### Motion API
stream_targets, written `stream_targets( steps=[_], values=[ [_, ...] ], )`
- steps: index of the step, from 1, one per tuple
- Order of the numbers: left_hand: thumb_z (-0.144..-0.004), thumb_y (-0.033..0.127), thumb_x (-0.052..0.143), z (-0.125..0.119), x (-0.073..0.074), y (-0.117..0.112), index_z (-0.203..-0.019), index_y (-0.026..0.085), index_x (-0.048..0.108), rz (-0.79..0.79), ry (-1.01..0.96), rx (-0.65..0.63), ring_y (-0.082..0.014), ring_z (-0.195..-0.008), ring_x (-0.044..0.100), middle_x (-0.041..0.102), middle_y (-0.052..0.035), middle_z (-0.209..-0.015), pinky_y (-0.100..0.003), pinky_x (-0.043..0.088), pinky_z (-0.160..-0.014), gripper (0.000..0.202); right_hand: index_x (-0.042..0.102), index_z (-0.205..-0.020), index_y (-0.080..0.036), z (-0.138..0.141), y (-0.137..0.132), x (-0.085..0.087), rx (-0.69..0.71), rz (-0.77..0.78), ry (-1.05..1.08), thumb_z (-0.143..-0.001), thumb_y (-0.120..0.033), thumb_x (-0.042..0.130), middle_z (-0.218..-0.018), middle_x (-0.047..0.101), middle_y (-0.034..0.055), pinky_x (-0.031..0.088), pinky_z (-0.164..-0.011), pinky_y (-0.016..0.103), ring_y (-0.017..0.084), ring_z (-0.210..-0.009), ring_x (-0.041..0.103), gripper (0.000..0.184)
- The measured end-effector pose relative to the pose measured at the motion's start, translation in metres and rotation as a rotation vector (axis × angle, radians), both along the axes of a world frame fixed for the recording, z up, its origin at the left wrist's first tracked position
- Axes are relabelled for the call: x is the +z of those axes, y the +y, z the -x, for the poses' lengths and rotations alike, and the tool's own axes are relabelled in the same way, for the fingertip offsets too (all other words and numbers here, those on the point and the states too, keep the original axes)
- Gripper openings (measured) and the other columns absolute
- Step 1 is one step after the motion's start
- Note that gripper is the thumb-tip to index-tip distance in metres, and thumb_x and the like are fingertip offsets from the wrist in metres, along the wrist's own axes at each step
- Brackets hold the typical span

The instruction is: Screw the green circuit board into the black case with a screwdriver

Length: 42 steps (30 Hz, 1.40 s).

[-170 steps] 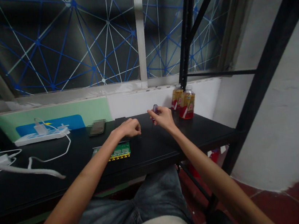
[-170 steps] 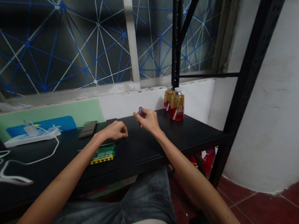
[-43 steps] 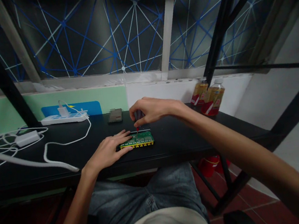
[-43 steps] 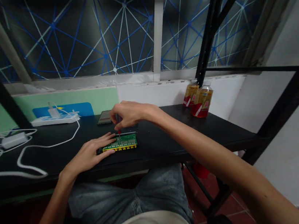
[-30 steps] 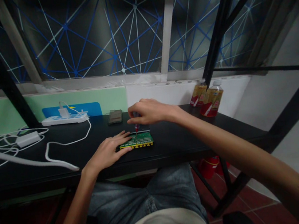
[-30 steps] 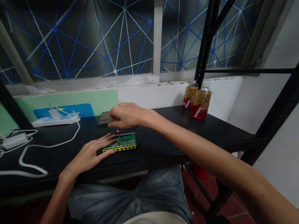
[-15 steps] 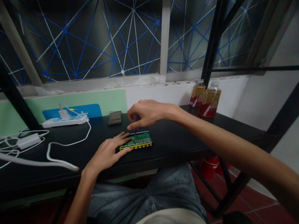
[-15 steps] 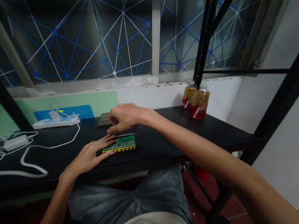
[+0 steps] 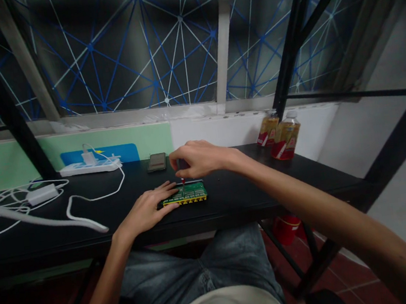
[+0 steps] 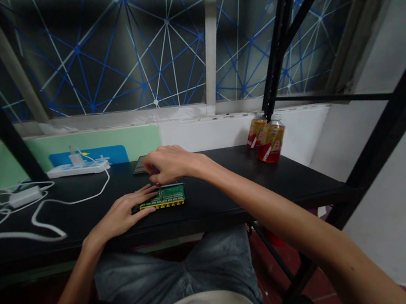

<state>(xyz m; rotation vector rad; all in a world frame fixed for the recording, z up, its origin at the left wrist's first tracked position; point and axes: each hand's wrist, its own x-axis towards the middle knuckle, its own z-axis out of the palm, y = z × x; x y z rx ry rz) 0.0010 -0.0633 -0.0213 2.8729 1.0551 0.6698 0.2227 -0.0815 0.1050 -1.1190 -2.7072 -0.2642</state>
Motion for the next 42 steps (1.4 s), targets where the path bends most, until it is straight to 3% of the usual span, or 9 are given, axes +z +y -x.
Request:
stream_targets(
  steps=[7, 11, 15, 19, 23, 28, 32, 37, 42],
  values=[
    [-0.094, 0.05, 0.051, 0.0, 0.0, 0.0, -0.135, 0.026, 0.057, 0.013, -0.011, -0.01, -0.023, -0.139, 0.042, 0.05, -0.0036, -0.146, -0.039, 0.035, -0.115, 0.048, 0.064, -0.101, -0.018, -0.001, -0.004, 0.002, 0.003, -0.004, -0.029, -0.084, -0.035, 0.062, -0.087, 0.069, 0.0057, 0.025, -0.059, 0.026, 0.016, -0.072, 0.054, 0.024],
    [-0.094, 0.051, 0.052, -0.001, 0.001, 0.0, -0.134, 0.026, 0.058, 0.026, -0.031, -0.01, -0.0243, -0.137, 0.045, 0.053, -0.0033, -0.143, -0.041, 0.036, -0.114, 0.048, 0.064, -0.098, -0.019, -0.002, -0.005, 0.001, -0.052, 0.001, -0.024, -0.086, -0.046, 0.059, -0.087, 0.069, 0.0064, 0.024, -0.058, 0.026, 0.018, -0.074, 0.055, 0.03],
    [-0.094, 0.051, 0.052, -0.001, 0.002, 0.0, -0.136, 0.026, 0.057, 0.04, -0.037, -0.017, -0.0241, -0.138, 0.043, 0.052, -0.0026, -0.144, -0.041, 0.036, -0.114, 0.049, 0.062, -0.103, -0.02, -0.002, -0.005, 0.0, -0.018, 0.007, 0.004, -0.086, -0.04, 0.061, -0.087, 0.068, 0.0044, 0.024, -0.057, 0.026, 0.017, -0.073, 0.055, 0.026],
    [-0.093, 0.052, 0.052, 0.0, 0.003, -0.001, -0.134, 0.026, 0.059, 0.044, -0.047, -0.01, -0.0242, -0.137, 0.044, 0.054, -0.0028, -0.143, -0.04, 0.035, -0.115, 0.049, 0.062, -0.099, -0.019, -0.002, -0.004, -0.003, -0.04, -0.001, 0.048, -0.089, -0.05, 0.054, -0.087, 0.068, 0.0059, 0.023, -0.057, 0.027, 0.018, -0.073, 0.055, 0.033],
    [-0.093, 0.052, 0.053, 0.0, 0.002, 0.001, -0.136, 0.025, 0.057, 0.047, -0.045, -0.009, -0.0239, -0.138, 0.044, 0.053, -0.003, -0.143, -0.04, 0.036, -0.114, 0.051, 0.06, -0.107, -0.02, -0.004, -0.002, -0.004, 0.004, 0.017, 0.078, -0.088, -0.038, 0.058, -0.09, 0.069, 0.005, 0.025, -0.058, 0.026, 0.016, -0.073, 0.054, 0.027],
    [-0.092, 0.052, 0.053, 0.0, 0.001, 0.003, -0.136, 0.025, 0.057, 0.04, -0.049, -0.008, -0.0237, -0.137, 0.045, 0.054, -0.003, -0.143, -0.039, 0.036, -0.114, 0.051, 0.063, -0.097, -0.018, -0.007, -0.003, -0.006, -0.013, -0.011, 0.077, -0.087, -0.046, 0.057, -0.086, 0.068, 0.0058, 0.024, -0.058, 0.026, 0.017, -0.072, 0.054, 0.03],
    [-0.092, 0.052, 0.055, -0.001, 0.002, 0.002, -0.137, 0.027, 0.056, 0.051, -0.061, -0.011, -0.0238, -0.137, 0.045, 0.054, -0.0017, -0.143, -0.039, 0.036, -0.115, 0.051, 0.062, -0.104, -0.019, -0.008, -0.004, -0.006, 0.004, -0.007, 0.087, -0.085, -0.035, 0.059, -0.087, 0.069, 0.0043, 0.024, -0.059, 0.026, 0.017, -0.073, 0.054, 0.025],
    [-0.092, 0.052, 0.055, -0.001, 0.002, 0.002, -0.135, 0.024, 0.058, 0.061, -0.056, -0.001, -0.0238, -0.137, 0.044, 0.054, -0.0032, -0.143, -0.038, 0.035, -0.115, 0.052, 0.063, -0.097, -0.02, -0.007, -0.003, -0.007, 0.024, 0.005, 0.115, -0.087, -0.042, 0.058, -0.085, 0.068, 0.0035, 0.024, -0.059, 0.026, 0.016, -0.072, 0.054, 0.025],
    [-0.092, 0.049, 0.056, -0.001, 0.004, 0.0, -0.133, 0.026, 0.059, 0.068, -0.069, -0.008, -0.0242, -0.137, 0.044, 0.051, -0.0027, -0.144, -0.04, 0.035, -0.115, 0.048, 0.06, -0.107, -0.019, -0.01, -0.005, -0.009, 0.036, 0.003, 0.138, -0.082, -0.032, 0.063, -0.085, 0.068, 0.0023, 0.027, -0.06, 0.025, 0.015, -0.071, 0.054, 0.027]
  ],
)
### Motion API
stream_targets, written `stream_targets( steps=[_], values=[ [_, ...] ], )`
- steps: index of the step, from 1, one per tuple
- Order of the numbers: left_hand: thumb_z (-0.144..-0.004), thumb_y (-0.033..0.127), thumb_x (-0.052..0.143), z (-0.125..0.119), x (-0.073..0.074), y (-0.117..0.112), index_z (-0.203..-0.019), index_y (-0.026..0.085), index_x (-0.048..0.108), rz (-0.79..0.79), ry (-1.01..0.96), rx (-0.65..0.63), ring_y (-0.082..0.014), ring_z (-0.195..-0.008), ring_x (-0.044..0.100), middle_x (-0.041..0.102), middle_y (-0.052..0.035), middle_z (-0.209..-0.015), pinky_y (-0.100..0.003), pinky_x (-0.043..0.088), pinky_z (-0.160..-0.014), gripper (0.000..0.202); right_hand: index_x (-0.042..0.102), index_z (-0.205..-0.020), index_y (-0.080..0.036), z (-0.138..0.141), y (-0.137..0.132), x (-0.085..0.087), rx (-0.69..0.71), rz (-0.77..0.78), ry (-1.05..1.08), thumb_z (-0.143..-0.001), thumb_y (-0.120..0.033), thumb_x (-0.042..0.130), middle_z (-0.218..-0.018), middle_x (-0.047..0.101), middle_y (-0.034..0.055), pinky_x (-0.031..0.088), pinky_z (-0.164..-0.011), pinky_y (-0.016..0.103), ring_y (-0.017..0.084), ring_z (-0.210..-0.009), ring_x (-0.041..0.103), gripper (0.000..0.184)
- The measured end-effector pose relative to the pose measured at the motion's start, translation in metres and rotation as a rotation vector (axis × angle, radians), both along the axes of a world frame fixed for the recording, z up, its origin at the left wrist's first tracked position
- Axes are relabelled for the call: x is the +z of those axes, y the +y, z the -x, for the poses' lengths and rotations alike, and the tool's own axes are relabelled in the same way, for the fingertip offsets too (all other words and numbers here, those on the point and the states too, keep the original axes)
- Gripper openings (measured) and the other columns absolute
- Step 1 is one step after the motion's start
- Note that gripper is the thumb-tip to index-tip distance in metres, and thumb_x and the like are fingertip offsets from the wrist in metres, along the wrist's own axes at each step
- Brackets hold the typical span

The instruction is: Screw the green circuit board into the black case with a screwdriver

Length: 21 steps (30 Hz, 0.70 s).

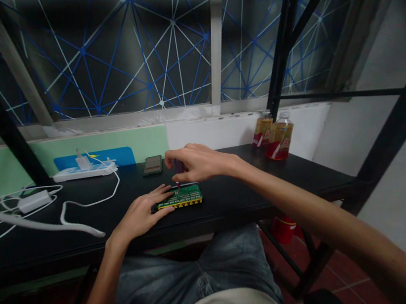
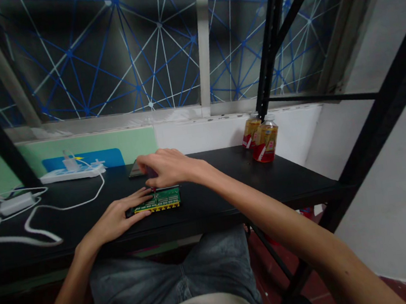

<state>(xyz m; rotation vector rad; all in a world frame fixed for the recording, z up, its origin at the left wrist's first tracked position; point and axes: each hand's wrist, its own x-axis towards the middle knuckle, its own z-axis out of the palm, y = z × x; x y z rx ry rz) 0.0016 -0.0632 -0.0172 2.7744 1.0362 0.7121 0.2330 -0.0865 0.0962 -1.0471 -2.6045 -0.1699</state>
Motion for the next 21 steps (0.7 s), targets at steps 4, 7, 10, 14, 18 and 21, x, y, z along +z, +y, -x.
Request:
stream_targets(
  steps=[4, 7, 10, 14, 18, 21],
  values=[
    [-0.091, 0.048, 0.057, -0.0008, 0.0016, -0.003, -0.133, 0.026, 0.06, 0.007, -0.009, 0.0, -0.0247, -0.137, 0.043, 0.049, -0.0039, -0.146, -0.041, 0.035, -0.115, 0.047, 0.064, -0.095, -0.018, -0.0034, -0.0015, -0.0017, -0.075, -0.005, -0.036, -0.083, -0.036, 0.062, -0.079, 0.066, 0.0038, 0.026, -0.06, 0.026, 0.015, -0.069, 0.053, 0.022],
    [-0.092, 0.047, 0.057, -0.0007, 0.0014, -0.0036, -0.134, 0.025, 0.058, 0.01, -0.006, 0.001, -0.0244, -0.138, 0.043, 0.049, -0.0048, -0.146, -0.041, 0.034, -0.115, 0.048, 0.065, -0.094, -0.018, -0.0051, -0.0007, -0.0029, -0.074, -0.001, -0.025, -0.087, -0.039, 0.059, -0.078, 0.066, 0.0036, 0.025, -0.059, 0.026, 0.014, -0.067, 0.052, 0.023],
    [-0.092, 0.048, 0.056, 0.0001, 0.0001, -0.0028, -0.135, 0.027, 0.058, 0.015, -0.015, -0.006, -0.0246, -0.137, 0.043, 0.049, -0.0042, -0.147, -0.042, 0.035, -0.115, 0.048, 0.063, -0.105, -0.019, -0.0061, 0.0, -0.003, -0.042, 0.017, -0.018, -0.084, -0.034, 0.064, -0.082, 0.067, 0.0025, 0.026, -0.059, 0.025, 0.015, -0.07, 0.054, 0.026],
    [-0.092, 0.048, 0.056, 0.0012, -0.0011, -0.0023, -0.135, 0.027, 0.058, 0.012, -0.02, -0.013, -0.0246, -0.138, 0.042, 0.048, -0.0037, -0.147, -0.042, 0.034, -0.115, 0.047, 0.065, -0.098, -0.019, -0.006, 0.0002, -0.0022, -0.062, 0.036, -0.016, -0.086, -0.041, 0.062, -0.084, 0.068, 0.0035, 0.028, -0.06, 0.025, 0.015, -0.072, 0.055, 0.025],
    [-0.092, 0.047, 0.055, 0.0018, -0.0006, -0.0029, -0.135, 0.027, 0.058, -0.001, -0.007, -0.005, -0.0243, -0.138, 0.043, 0.048, -0.0039, -0.147, -0.041, 0.035, -0.115, 0.047, 0.064, -0.101, -0.019, -0.0071, -0.0005, -0.0015, -0.069, 0.041, 0.01, -0.084, -0.038, 0.066, -0.083, 0.067, 0.0027, 0.028, -0.061, 0.024, 0.015, -0.072, 0.055, 0.025],
    [-0.093, 0.047, 0.055, 0.0022, -0.0004, -0.0028, -0.135, 0.026, 0.058, -0.008, 0.004, -0.004, -0.0242, -0.137, 0.043, 0.048, -0.004, -0.147, -0.04, 0.035, -0.115, 0.047, 0.062, -0.106, -0.02, -0.0086, -0.0017, -0.002, -0.074, 0.04, 0.015, -0.081, -0.035, 0.069, -0.083, 0.067, 0.0019, 0.028, -0.061, 0.024, 0.015, -0.072, 0.055, 0.03]
  ],
)
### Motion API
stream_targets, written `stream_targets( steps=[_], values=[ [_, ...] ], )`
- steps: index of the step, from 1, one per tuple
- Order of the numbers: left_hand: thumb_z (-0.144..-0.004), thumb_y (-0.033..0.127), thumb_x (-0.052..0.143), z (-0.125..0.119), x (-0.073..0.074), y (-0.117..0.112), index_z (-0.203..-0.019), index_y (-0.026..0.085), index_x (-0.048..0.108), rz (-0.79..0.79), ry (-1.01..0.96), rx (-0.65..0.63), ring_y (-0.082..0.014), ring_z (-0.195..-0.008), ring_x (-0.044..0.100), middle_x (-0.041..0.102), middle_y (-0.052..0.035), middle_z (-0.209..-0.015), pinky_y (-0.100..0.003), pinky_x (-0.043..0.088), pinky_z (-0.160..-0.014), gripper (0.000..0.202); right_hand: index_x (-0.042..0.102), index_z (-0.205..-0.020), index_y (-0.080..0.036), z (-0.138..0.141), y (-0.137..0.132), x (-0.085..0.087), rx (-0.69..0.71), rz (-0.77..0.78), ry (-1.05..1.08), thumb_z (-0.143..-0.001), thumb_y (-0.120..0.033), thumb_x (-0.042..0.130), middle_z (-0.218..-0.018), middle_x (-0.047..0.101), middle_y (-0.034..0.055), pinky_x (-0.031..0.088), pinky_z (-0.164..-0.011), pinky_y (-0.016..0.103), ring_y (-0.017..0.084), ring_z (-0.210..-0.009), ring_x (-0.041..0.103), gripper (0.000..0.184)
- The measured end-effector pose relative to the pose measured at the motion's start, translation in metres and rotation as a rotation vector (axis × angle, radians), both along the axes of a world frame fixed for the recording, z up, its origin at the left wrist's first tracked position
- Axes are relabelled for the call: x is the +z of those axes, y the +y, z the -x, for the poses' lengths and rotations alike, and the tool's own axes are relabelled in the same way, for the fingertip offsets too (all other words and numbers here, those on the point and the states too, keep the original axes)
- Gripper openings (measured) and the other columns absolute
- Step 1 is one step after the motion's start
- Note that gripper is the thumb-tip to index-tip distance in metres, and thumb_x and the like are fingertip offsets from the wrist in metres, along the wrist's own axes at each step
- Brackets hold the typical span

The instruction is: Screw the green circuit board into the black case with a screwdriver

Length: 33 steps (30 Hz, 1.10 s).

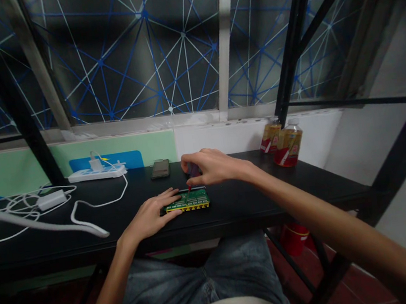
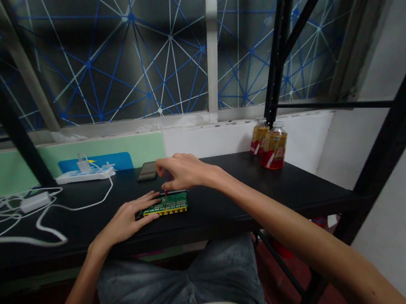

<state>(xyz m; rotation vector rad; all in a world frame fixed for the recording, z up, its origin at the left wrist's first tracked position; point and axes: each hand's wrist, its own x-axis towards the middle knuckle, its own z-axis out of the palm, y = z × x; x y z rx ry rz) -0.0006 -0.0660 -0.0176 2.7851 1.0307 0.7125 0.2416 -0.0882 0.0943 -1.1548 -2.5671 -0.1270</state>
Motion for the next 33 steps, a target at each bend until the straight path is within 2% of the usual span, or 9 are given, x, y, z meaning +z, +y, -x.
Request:
stream_targets(
  steps=[4, 7, 13, 17, 22, 24, 27, 30, 33],
  values=[
    [-0.093, 0.048, 0.053, 0.0, 0.0, 0.0, -0.135, 0.025, 0.058, -0.005, 0.007, -0.003, -0.024, -0.139, 0.042, 0.049, -0.0045, -0.147, -0.041, 0.034, -0.116, 0.047, 0.064, -0.095, -0.019, 0.0, 0.0, -0.001, -0.021, -0.011, -0.019, -0.086, -0.041, 0.063, -0.079, 0.066, 0.0026, 0.025, -0.059, 0.025, 0.014, -0.068, 0.052, 0.024],
    [-0.094, 0.047, 0.053, -0.001, 0.001, -0.001, -0.135, 0.025, 0.058, -0.002, 0.013, -0.003, -0.0235, -0.139, 0.041, 0.049, -0.005, -0.146, -0.04, 0.034, -0.115, 0.047, 0.064, -0.098, -0.019, 0.001, 0.001, -0.002, 0.003, -0.011, 0.001, -0.085, -0.038, 0.064, -0.08, 0.066, 0.0016, 0.025, -0.059, 0.024, 0.013, -0.068, 0.052, 0.022],
    [-0.093, 0.046, 0.054, -0.002, 0.002, -0.003, -0.132, 0.024, 0.061, 0.004, -0.006, -0.002, -0.0243, -0.138, 0.042, 0.049, -0.0044, -0.146, -0.04, 0.034, -0.115, 0.045, 0.065, -0.09, -0.018, 0.005, 0.0, 0.0, 0.002, 0.0, -0.002, -0.087, -0.048, 0.061, -0.08, 0.067, 0.0034, 0.025, -0.059, 0.024, 0.014, -0.071, 0.055, 0.031],
    [-0.093, 0.045, 0.055, -0.002, 0.001, -0.003, -0.134, 0.025, 0.059, 0.006, 0.008, 0.004, -0.0238, -0.139, 0.042, 0.049, -0.0046, -0.147, -0.04, 0.034, -0.115, 0.045, 0.063, -0.1, -0.019, 0.007, 0.0, -0.001, 0.02, -0.008, -0.007, -0.085, -0.037, 0.064, -0.08, 0.066, 0.0011, 0.025, -0.06, 0.024, 0.013, -0.068, 0.053, 0.023],
    [-0.093, 0.045, 0.055, -0.002, 0.002, -0.003, -0.134, 0.024, 0.059, 0.014, 0.018, 0.019, -0.0232, -0.14, 0.04, 0.048, -0.0051, -0.147, -0.039, 0.033, -0.116, 0.046, 0.065, -0.093, -0.018, 0.009, 0.001, 0.0, -0.011, -0.007, -0.027, -0.086, -0.042, 0.063, -0.079, 0.067, 0.0024, 0.025, -0.058, 0.024, 0.014, -0.068, 0.053, 0.025],
    [-0.093, 0.044, 0.056, -0.002, 0.002, -0.004, -0.134, 0.025, 0.059, 0.015, 0.013, 0.021, -0.0235, -0.14, 0.04, 0.048, -0.0044, -0.147, -0.039, 0.033, -0.116, 0.045, 0.065, -0.098, -0.019, 0.01, 0.001, 0.002, 0.01, 0.004, -0.036, -0.085, -0.037, 0.065, -0.083, 0.068, 0.0023, 0.026, -0.059, 0.024, 0.014, -0.07, 0.055, 0.022],
    [-0.093, 0.043, 0.056, -0.002, 0.002, -0.004, -0.133, 0.027, 0.059, 0.02, 0.001, 0.014, -0.0241, -0.139, 0.041, 0.048, -0.0034, -0.147, -0.04, 0.034, -0.116, 0.044, 0.062, -0.11, -0.021, 0.01, 0.001, 0.003, 0.041, 0.014, -0.042, -0.083, -0.034, 0.067, -0.087, 0.069, 0.0026, 0.028, -0.061, 0.024, 0.016, -0.075, 0.057, 0.03],
    [-0.093, 0.043, 0.056, -0.002, 0.001, -0.003, -0.134, 0.027, 0.059, 0.017, -0.002, 0.006, -0.0241, -0.139, 0.041, 0.048, -0.0036, -0.147, -0.041, 0.033, -0.116, 0.044, 0.063, -0.106, -0.02, 0.01, 0.002, 0.002, 0.038, 0.007, -0.045, -0.087, -0.039, 0.064, -0.088, 0.069, 0.0037, 0.028, -0.061, 0.025, 0.017, -0.075, 0.057, 0.026],
    [-0.094, 0.044, 0.054, -0.003, 0.0, -0.003, -0.135, 0.026, 0.058, 0.007, 0.003, 0.011, -0.0239, -0.14, 0.04, 0.049, -0.0042, -0.147, -0.041, 0.033, -0.116, 0.045, 0.062, -0.107, -0.021, 0.009, 0.003, 0.001, 0.048, -0.016, -0.03, -0.088, -0.033, 0.061, -0.088, 0.069, 0.0033, 0.029, -0.061, 0.025, 0.016, -0.075, 0.057, 0.023]
  ],
)
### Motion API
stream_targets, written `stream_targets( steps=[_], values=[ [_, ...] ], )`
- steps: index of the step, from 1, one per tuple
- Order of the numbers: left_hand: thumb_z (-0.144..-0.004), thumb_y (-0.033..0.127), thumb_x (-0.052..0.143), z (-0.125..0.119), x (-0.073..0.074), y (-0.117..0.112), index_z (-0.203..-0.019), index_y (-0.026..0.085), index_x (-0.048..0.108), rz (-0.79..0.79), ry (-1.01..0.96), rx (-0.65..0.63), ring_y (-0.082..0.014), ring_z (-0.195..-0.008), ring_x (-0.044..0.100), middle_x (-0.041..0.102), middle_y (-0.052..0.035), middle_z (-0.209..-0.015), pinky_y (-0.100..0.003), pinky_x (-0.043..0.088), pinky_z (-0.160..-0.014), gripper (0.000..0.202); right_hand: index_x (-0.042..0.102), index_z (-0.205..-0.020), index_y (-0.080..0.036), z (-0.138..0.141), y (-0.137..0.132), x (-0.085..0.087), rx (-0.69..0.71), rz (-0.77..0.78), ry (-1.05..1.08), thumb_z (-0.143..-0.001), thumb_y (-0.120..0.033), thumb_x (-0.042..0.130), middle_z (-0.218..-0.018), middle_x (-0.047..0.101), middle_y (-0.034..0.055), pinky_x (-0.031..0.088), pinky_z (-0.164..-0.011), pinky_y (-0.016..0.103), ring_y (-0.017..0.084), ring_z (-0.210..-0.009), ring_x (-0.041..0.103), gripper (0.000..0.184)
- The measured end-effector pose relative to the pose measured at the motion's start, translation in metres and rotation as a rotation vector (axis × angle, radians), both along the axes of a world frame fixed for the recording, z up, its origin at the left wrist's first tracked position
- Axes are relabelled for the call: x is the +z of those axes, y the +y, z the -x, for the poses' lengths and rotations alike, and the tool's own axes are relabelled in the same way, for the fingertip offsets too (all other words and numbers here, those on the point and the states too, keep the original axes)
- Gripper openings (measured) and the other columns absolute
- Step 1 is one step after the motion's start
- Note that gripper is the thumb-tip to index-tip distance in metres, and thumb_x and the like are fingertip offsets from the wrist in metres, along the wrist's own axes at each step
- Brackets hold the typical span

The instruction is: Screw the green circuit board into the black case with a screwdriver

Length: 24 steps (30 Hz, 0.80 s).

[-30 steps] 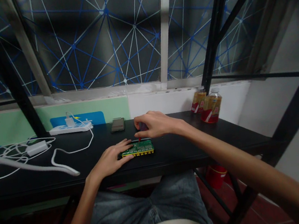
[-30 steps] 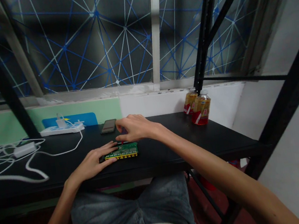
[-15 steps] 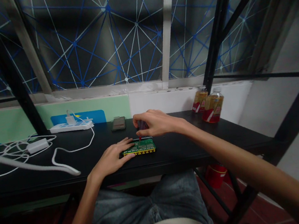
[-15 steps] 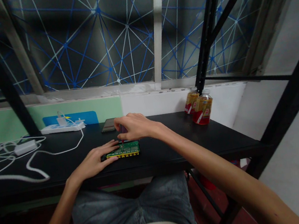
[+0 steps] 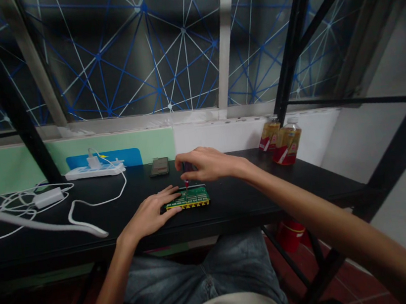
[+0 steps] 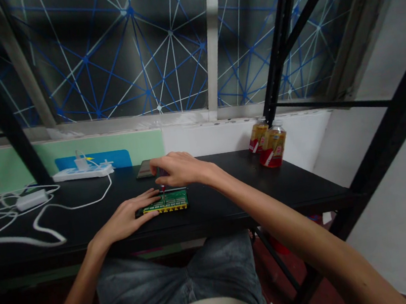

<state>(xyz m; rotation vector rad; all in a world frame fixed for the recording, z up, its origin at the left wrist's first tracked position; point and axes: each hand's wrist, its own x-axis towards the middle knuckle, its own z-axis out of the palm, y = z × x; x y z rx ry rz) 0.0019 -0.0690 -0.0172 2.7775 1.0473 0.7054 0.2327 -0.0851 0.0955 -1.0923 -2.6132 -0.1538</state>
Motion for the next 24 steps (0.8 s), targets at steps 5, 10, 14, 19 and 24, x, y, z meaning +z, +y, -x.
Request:
stream_targets(
  steps=[5, 10, 14, 19, 24],
  values=[
    [-0.094, 0.045, 0.054, 0.001, -0.001, 0.001, -0.135, 0.026, 0.058, -0.004, 0.009, -0.007, -0.0234, -0.14, 0.04, 0.048, -0.0045, -0.147, -0.041, 0.033, -0.116, 0.045, 0.062, -0.107, -0.02, -0.003, 0.001, -0.003, 0.005, 0.022, 0.029, -0.088, -0.037, 0.063, -0.086, 0.069, 0.0032, 0.03, -0.062, 0.024, 0.016, -0.075, 0.058, 0.025],
    [-0.094, 0.046, 0.053, 0.002, -0.002, 0.003, -0.135, 0.024, 0.057, -0.02, 0.021, -0.001, -0.0227, -0.139, 0.042, 0.047, -0.0057, -0.148, -0.04, 0.034, -0.115, 0.047, 0.059, -0.113, -0.021, -0.008, 0.003, -0.007, 0.001, 0.024, 0.07, -0.086, -0.032, 0.065, -0.084, 0.068, 0.002, 0.03, -0.062, 0.024, 0.015, -0.073, 0.057, 0.03],
    [-0.094, 0.046, 0.053, 0.002, -0.002, 0.004, -0.135, 0.024, 0.058, -0.02, 0.02, 0.0, -0.0228, -0.139, 0.041, 0.047, -0.0056, -0.148, -0.04, 0.034, -0.116, 0.047, 0.059, -0.111, -0.021, -0.01, 0.004, -0.011, 0.004, 0.028, 0.095, -0.083, -0.035, 0.068, -0.083, 0.067, 0.0017, 0.031, -0.062, 0.024, 0.016, -0.073, 0.057, 0.033],
    [-0.094, 0.046, 0.052, 0.002, -0.003, 0.004, -0.137, 0.024, 0.056, -0.012, 0.025, 0.005, -0.0225, -0.139, 0.041, 0.047, -0.0055, -0.149, -0.04, 0.032, -0.117, 0.048, 0.06, -0.107, -0.019, -0.014, 0.005, -0.017, 0.06, 0.062, 0.217, -0.08, -0.024, 0.069, -0.078, 0.064, -0.0007, 0.033, -0.062, 0.023, 0.013, -0.067, 0.055, 0.029],
    [-0.093, 0.047, 0.054, 0.001, -0.002, 0.006, -0.136, 0.024, 0.057, -0.013, 0.028, 0.005, -0.0227, -0.139, 0.041, 0.046, -0.0061, -0.149, -0.039, 0.034, -0.115, 0.048, 0.061, -0.098, -0.018, -0.03, 0.009, -0.034, 0.168, 0.14, 0.374, -0.075, -0.018, 0.07, -0.079, 0.063, -0.0015, 0.036, -0.062, 0.023, 0.01, -0.064, 0.052, 0.025]
  ],
)
